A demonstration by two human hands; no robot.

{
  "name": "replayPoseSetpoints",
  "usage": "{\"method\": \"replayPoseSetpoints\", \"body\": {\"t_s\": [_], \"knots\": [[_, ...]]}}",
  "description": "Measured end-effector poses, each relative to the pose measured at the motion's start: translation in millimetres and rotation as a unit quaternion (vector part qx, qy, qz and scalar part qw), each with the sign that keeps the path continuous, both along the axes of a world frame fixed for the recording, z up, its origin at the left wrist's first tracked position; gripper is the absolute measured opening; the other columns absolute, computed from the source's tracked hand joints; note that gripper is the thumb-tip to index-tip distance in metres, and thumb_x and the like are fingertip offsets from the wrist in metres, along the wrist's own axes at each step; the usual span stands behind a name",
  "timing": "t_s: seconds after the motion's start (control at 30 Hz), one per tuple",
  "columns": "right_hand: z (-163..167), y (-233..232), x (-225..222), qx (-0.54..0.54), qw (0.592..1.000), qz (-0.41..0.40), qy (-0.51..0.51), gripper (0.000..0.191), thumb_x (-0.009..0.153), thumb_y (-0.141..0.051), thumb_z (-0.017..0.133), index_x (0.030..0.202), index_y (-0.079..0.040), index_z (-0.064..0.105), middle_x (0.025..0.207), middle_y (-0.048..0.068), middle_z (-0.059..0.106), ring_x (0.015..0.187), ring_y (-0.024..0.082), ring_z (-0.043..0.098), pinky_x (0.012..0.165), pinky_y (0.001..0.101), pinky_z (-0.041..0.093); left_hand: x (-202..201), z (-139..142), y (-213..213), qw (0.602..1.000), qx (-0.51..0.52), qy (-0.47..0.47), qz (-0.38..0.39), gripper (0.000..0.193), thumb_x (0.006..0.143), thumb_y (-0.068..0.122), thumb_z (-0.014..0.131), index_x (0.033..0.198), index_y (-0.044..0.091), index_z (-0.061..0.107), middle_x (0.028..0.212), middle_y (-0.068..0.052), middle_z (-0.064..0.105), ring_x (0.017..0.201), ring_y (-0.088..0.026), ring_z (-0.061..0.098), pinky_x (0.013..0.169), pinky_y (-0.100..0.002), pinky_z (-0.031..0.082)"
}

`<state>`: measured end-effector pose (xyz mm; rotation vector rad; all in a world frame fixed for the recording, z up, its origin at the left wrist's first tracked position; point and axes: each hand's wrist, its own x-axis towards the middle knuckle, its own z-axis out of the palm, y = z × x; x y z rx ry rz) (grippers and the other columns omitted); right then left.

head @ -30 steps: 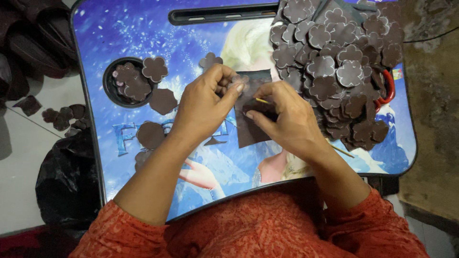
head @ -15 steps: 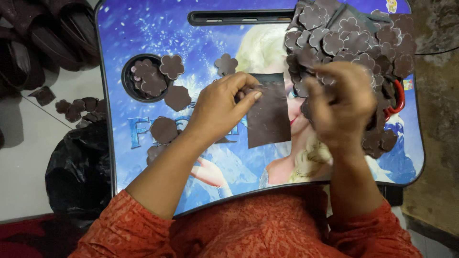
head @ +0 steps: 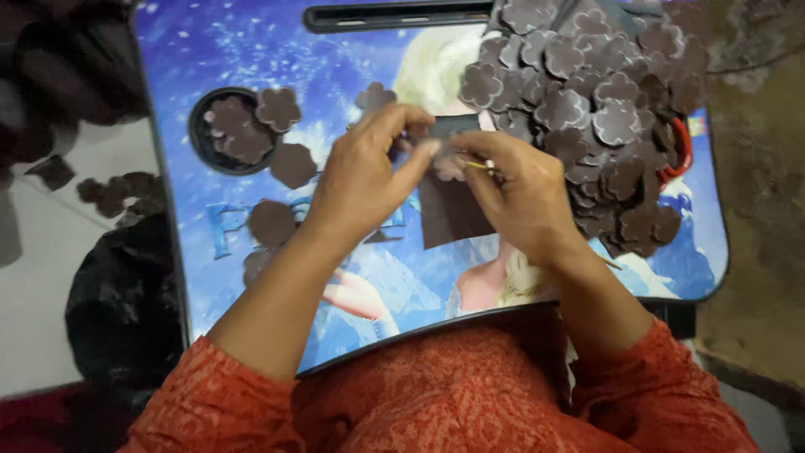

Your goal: The person uses a small stick to apply a white substance along the edges of flower-shaped leather cutouts. They pick up each cutout from a pile, apply the substance, and place the finished piece into a small container. The process is repeated for multiple cutouts.

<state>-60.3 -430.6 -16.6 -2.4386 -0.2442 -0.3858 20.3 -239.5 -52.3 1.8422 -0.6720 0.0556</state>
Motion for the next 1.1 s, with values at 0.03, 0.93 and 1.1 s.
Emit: {"method": "replayPoseSetpoints", "body": {"t_s": [0.03, 0.93, 1.1], "knots": [[1, 1, -2, 0.014, 1.000, -0.008, 0.017, 0.023, 0.098, 0.002, 0.071, 0.121, -0.002, 0.069, 0.109, 0.012, 0.075, 0.095, 0.019, 0.076, 0.080, 0.0300, 0.061, 3, 3, 6, 0.997, 0.036, -0.053, 0.034, 0.022, 0.095, 0.017, 0.076, 0.112, 0.007, 0.067, 0.103, -0.009, 0.074, 0.094, -0.030, 0.072, 0.080, -0.042, 0.055], [7, 174, -11, -0.196, 0.925, 0.319, -0.066, 0.044, 0.084, -0.034, 0.077, 0.120, -0.012, 0.065, 0.132, 0.013, 0.062, 0.095, 0.025, 0.067, 0.066, 0.0370, 0.057, 28, 22, 126, 0.968, 0.008, 0.000, 0.252, 0.019, 0.101, 0.024, 0.078, 0.098, 0.005, 0.075, 0.080, -0.003, 0.075, 0.067, -0.011, 0.067, 0.063, -0.027, 0.051], [23, 120, -2, -0.247, 0.909, 0.325, -0.084, 0.037, 0.091, -0.020, 0.069, 0.127, -0.014, 0.068, 0.134, 0.008, 0.066, 0.091, 0.020, 0.067, 0.067, 0.0316, 0.057, 29, 24, 121, 0.974, 0.019, 0.011, 0.225, 0.018, 0.100, 0.023, 0.077, 0.099, 0.006, 0.075, 0.082, -0.003, 0.075, 0.070, -0.013, 0.068, 0.066, -0.029, 0.052]]}}
